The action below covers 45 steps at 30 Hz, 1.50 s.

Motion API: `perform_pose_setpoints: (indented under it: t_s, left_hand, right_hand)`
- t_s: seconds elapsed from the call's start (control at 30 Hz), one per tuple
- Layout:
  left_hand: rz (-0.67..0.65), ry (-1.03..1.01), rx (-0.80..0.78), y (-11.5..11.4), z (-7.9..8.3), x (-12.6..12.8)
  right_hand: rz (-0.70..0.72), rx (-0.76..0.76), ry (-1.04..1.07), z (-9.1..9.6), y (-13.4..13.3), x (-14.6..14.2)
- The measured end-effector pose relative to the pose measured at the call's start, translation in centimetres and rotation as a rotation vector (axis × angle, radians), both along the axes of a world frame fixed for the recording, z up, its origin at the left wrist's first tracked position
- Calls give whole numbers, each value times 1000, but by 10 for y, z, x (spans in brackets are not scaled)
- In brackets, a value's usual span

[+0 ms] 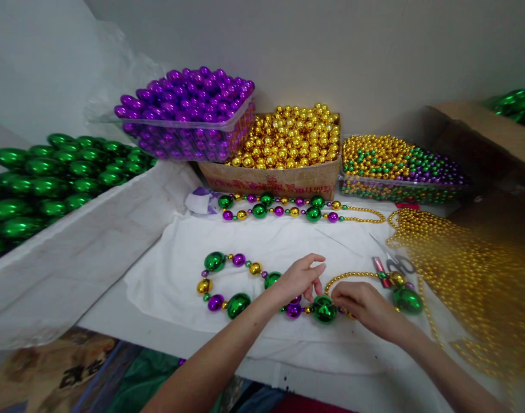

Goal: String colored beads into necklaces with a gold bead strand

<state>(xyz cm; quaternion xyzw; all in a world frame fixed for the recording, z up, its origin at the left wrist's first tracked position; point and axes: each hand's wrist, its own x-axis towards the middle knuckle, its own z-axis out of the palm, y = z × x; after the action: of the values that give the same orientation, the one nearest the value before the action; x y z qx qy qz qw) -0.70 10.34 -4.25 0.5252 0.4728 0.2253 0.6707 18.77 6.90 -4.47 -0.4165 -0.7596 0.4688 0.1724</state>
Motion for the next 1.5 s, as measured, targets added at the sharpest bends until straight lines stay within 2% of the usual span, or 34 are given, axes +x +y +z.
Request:
perform_pose_setpoints:
  t_s: [0.07,0.13,0.2,0.27,0.33,0.47,0.57,0.67,0.73,0.8,0.93,1.0,1.1,1.2,1.27,1.33,1.43,1.5]
  left_hand:
    - [-22,-46,29,-1,2,-2]
    - [-88,-73,63,-2,5,-4]
    - [-185,-74,116,-4,9,-6]
    - [-242,-40,238,-6,12,-6]
    - [-232,51,392,-8,12,-5]
    - [-123,258,634,-11,7,0]
    - [-118,317,715,-10,5,3]
    - [-151,336,713,-9,7,3]
    - [-154,331,665,-7,8,2]
    - [-151,299,551,-4,8,0]
    - [-173,92,129,3,7,-6]
    - [-161,-62,-41,6,7,-9]
    - [-94,-252,-176,9,8,-12]
    - [3,-383,-222,12,10,-14]
    - [45,-439,-221,13,11,-16]
    - [44,-441,-197,14,13,-18]
    - [-44,-368,-135,14,19,-20]
    - [-138,-306,-79,15,25,-21]
  right_hand:
    - [-54,-330,218,-2,1,3]
    - [-154,-565,411,-5,1,5]
    - [-266,-680,536,-6,1,4]
    - [-350,-710,588,-5,1,1]
    - [-411,-686,588,-3,2,-3]
    - [-486,-588,537,0,6,-10]
    - [-516,-490,472,-3,7,-15]
    - [-501,-383,409,-5,7,-17]
    - [-473,-315,377,-5,8,-15]
    - [-435,-192,321,-3,9,-12]
    - [-297,233,62,3,11,-5]
    - [-298,374,-49,6,10,-6]
    - [-360,539,-161,4,2,-13]
    - [-343,693,-218,-1,-10,-22]
    - [-311,719,-216,-3,-15,-26]
    - [-295,651,-172,-3,-14,-25]
    - [-380,429,8,2,-1,-22]
    - [-443,207,189,5,11,-23]
